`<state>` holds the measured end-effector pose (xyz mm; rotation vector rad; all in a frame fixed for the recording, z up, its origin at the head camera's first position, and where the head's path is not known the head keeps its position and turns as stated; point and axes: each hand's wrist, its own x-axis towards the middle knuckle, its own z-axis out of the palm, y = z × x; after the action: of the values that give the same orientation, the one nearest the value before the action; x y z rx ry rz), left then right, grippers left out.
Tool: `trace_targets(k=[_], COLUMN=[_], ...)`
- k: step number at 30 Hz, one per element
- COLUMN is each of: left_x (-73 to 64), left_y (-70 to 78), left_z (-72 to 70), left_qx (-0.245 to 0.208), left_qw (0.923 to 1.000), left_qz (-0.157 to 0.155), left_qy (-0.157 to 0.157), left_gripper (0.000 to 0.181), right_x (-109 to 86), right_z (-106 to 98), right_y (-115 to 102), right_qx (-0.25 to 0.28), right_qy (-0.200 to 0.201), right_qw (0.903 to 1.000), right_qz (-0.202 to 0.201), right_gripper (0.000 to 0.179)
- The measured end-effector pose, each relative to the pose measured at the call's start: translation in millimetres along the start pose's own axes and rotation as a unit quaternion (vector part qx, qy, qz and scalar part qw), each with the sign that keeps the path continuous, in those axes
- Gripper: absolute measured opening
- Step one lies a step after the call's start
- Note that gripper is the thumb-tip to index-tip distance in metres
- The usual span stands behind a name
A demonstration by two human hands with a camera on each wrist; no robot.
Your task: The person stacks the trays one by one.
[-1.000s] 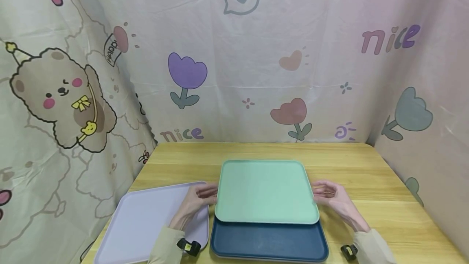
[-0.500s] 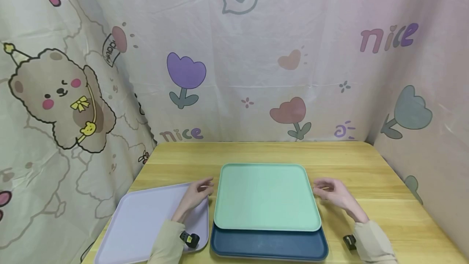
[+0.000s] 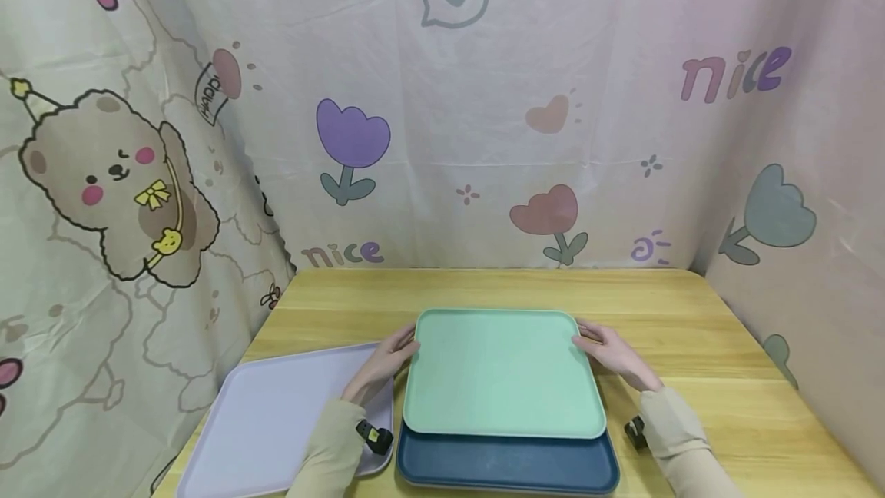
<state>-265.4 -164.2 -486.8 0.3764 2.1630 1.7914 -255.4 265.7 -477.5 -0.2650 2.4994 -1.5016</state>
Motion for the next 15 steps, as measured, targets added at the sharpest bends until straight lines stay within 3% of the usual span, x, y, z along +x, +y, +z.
trace_targets(k=[3,8,15], left_x=[2.2,3.5,-1.1], left_y=[-0.2,-0.6,-2.8], left_z=[1.7,3.0,3.0], left_qx=[-0.006,-0.011,0.006], left_qw=[1.0000,0.9999,0.9987], left_qz=[-0.003,-0.006,-0.004], left_qy=[0.004,0.012,0.051], left_gripper=[0.057,0.056,0.047], right_x=[1.4,1.2,-3.6], right_z=[-0.4,-1.8,-5.9], right_y=[0.0,1.7,5.3], right_qx=[0.022,0.023,0.024], right_qy=[-0.009,-0.020,-0.021], right_qw=[0.9997,0.9995,0.9994], right_qz=[0.010,-0.011,-0.014], right_gripper=[0.066,0.062,0.057])
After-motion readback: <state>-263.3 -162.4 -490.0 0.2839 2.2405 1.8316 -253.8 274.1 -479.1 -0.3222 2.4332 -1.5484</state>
